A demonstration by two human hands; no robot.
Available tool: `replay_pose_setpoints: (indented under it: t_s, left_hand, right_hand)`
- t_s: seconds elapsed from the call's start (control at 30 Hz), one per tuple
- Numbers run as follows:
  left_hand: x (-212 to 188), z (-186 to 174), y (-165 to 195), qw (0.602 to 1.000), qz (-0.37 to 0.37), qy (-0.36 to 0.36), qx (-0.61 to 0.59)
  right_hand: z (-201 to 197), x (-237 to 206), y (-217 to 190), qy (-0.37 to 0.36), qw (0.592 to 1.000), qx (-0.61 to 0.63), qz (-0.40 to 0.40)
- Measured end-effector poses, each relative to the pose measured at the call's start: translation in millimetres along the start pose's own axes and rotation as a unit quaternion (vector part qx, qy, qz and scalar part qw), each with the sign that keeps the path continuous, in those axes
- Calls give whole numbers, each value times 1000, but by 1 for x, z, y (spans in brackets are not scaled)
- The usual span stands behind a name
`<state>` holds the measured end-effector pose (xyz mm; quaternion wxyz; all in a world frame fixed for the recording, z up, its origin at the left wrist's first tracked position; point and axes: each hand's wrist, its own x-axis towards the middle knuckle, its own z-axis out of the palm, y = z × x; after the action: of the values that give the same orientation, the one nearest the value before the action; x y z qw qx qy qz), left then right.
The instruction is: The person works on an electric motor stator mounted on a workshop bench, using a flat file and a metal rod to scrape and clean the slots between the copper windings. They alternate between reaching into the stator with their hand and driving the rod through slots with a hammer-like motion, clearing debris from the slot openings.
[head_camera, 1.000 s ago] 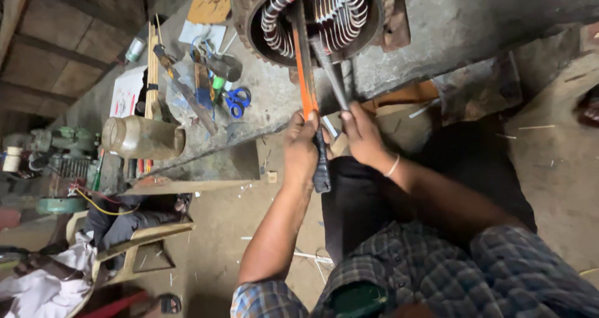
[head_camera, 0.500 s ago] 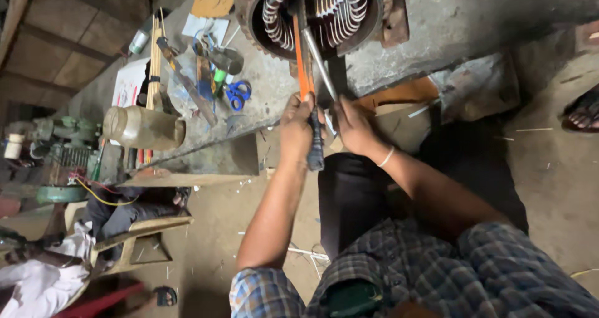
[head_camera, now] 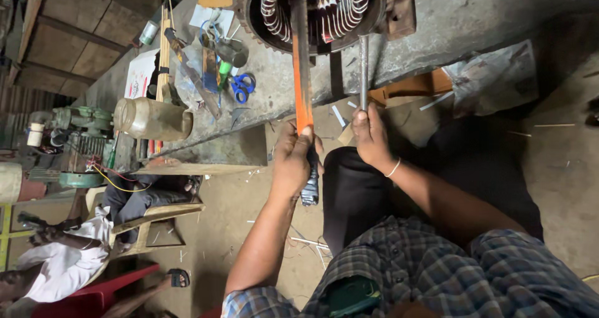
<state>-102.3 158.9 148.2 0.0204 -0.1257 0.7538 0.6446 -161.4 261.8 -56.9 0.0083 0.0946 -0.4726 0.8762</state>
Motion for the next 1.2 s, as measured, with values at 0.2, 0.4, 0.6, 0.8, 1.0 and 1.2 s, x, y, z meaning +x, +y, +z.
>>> replay_pose_setpoints:
  t_s: [0.2, 0.4, 0.6, 0.8, 1.0, 1.2]
  left_hand:
    - [5, 1, 2, 1000, -7, 11, 6]
    - [7, 3, 8, 1000, -5, 13, -13]
    - [12, 11, 19, 998, -3, 18, -57]
    - [10, 11, 23, 999, -16, 6, -27]
    - [15, 13, 17, 999, -17, -6, -27]
    - [22, 6, 9, 999, 1, 2, -51]
  right_hand:
    - [-3, -1, 1, 1, 999, 35, 7]
    - [10, -1, 0, 61, 992, 113, -6]
    - [33, 11, 4, -50, 932, -221, -284]
    - [30, 7, 3, 91, 991, -22, -97]
    - [30, 6, -5, 49, 996, 64, -38]
    - [34, 2, -5, 51, 998, 46, -18]
